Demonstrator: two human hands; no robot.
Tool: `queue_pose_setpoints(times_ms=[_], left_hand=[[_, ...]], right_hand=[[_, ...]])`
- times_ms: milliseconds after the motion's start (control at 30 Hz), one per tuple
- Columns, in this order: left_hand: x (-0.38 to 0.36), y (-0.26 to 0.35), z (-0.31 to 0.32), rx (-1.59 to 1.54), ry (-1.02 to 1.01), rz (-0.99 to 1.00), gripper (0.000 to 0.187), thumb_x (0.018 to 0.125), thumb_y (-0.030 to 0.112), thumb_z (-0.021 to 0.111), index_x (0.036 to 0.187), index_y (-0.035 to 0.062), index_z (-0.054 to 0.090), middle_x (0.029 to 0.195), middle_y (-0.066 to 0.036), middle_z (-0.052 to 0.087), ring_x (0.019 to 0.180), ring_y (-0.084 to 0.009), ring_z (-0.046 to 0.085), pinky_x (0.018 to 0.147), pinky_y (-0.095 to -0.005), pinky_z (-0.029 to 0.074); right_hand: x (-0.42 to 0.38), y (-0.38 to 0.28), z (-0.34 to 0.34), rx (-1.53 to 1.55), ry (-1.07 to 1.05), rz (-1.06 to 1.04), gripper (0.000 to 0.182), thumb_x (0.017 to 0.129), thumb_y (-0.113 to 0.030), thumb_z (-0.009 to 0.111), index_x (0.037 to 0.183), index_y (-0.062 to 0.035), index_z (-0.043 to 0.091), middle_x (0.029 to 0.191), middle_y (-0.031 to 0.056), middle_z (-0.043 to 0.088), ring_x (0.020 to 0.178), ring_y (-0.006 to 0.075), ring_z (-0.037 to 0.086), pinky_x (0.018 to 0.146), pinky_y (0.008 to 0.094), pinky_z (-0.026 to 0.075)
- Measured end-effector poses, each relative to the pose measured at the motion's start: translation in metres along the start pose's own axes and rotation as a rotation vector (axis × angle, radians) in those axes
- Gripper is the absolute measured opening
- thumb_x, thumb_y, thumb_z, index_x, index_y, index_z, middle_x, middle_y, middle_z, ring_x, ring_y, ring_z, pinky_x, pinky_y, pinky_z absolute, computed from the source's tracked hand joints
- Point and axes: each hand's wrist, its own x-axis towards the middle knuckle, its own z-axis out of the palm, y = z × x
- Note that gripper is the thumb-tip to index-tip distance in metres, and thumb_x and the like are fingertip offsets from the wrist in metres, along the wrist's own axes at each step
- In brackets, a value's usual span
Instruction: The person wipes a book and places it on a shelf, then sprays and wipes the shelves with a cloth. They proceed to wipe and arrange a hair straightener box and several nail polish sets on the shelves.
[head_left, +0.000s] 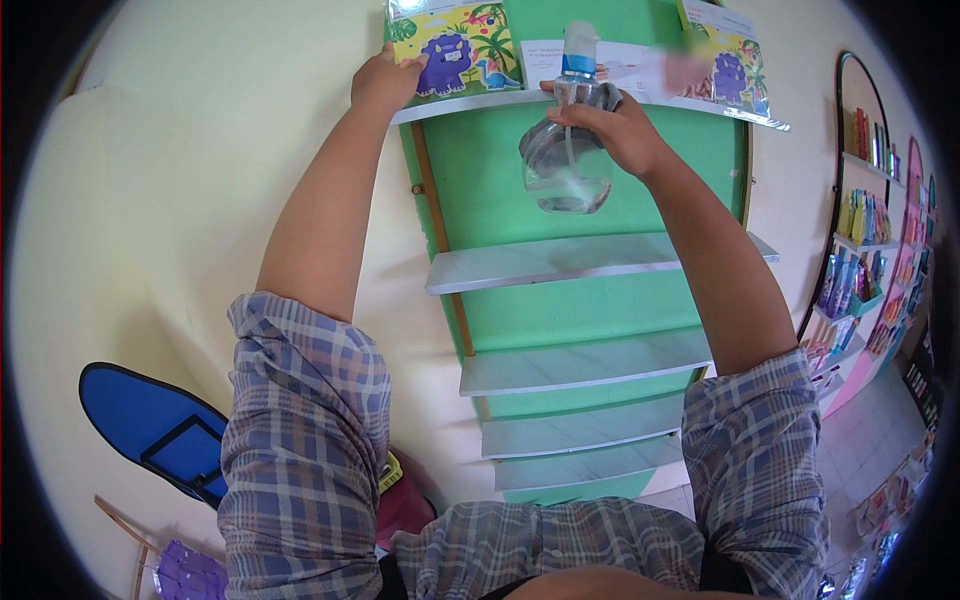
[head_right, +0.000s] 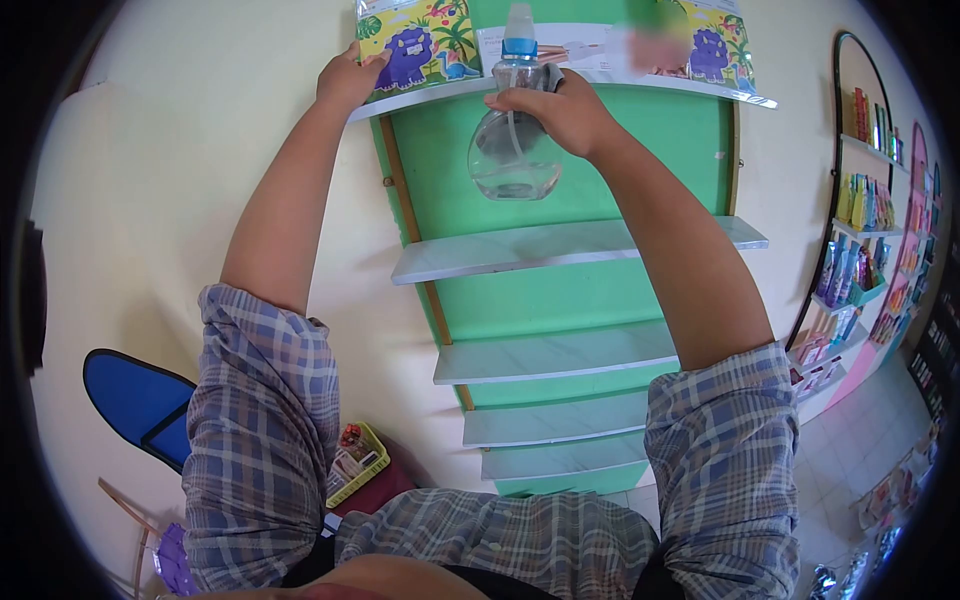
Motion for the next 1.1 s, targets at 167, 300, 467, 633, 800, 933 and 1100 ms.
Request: queue_pose_setpoints(times_ms=[167,300,467,633,800,933,1100], left_hand=[[0.004,-0.002,0.002,-0.014,-0.006,0.013,0.083,0.084,0.060,0.053,0.142,0.0024,0.038,0.115,-0.012,0.066,0.108,-0.0265,0.062,0.091,-0.0360,0.049],[-0.018,0.008,-0.007,-0.099,0.318,0.034,0.060,0.087,0.053,0.056,0.122,0.0051,0.056,0.103,-0.012,0.067,0.097,-0.0272,0.064,0.085,-0.0385,0.050],[-0.197,0.058,-0.015,-0.999,-0.217,0.295,0.051,0.084,0.035,0.071,0.122,0.0078,0.052,0.113,-0.006,0.057,0.096,-0.0177,0.057,0.083,-0.0321,0.047],[-0.314,0.087,0.008,-1.218,-0.465,0.125,0.066,0.084,0.026,0.074,0.135,0.0026,0.039,0.125,-0.010,0.051,0.108,-0.0194,0.054,0.090,-0.0341,0.045],[-0.351,0.093,0.031,-1.497,-0.310,-0.080,0.064,0.089,0.014,0.064,0.143,0.0022,0.033,0.125,-0.010,0.052,0.124,-0.0183,0.042,0.094,-0.0331,0.042],[-0.357,0.076,0.034,-1.527,-0.376,-0.293,0.063,0.080,0.007,0.061,0.138,0.0018,0.039,0.126,-0.010,0.054,0.113,-0.0217,0.054,0.089,-0.0313,0.045],[-0.299,0.011,-0.016,-1.174,-0.328,-0.496,0.043,0.081,0.018,0.056,0.121,0.0019,0.056,0.109,-0.011,0.063,0.069,-0.0203,0.062,0.061,-0.0321,0.050]], right_hand=[[-0.025,-0.003,0.012,0.085,0.083,-0.037,0.041,0.072,-0.029,0.078,0.100,-0.0018,0.063,0.095,0.0095,0.067,0.086,0.0168,0.063,0.081,0.0317,0.049],[-0.048,-0.006,0.021,0.046,0.037,0.040,0.041,0.072,-0.029,0.079,0.096,-0.0006,0.062,0.086,0.0072,0.067,0.079,0.0161,0.064,0.077,0.0311,0.050],[-0.098,0.007,0.038,-0.093,0.014,0.098,0.045,0.069,-0.034,0.080,0.094,-0.0012,0.061,0.086,0.0124,0.067,0.079,0.0196,0.065,0.074,0.0335,0.052],[-0.170,0.003,0.054,-0.439,-0.056,-0.169,0.045,0.067,-0.033,0.079,0.097,-0.0034,0.063,0.100,0.0151,0.063,0.085,0.0292,0.065,0.072,0.0389,0.053],[-0.186,0.022,0.029,-0.493,-0.453,-0.084,0.046,0.067,-0.035,0.080,0.096,-0.0039,0.064,0.104,0.0114,0.056,0.085,0.0316,0.063,0.072,0.0392,0.052],[-0.202,0.039,0.012,-0.343,-0.484,-0.171,0.036,0.075,-0.036,0.077,0.096,-0.0087,0.065,0.105,0.0104,0.057,0.087,0.0305,0.064,0.073,0.0399,0.052],[-0.217,0.061,-0.040,-0.531,-0.019,-0.273,0.035,0.074,-0.022,0.078,0.105,-0.0110,0.065,0.128,0.0119,0.054,0.099,0.0327,0.063,0.079,0.0391,0.052]])
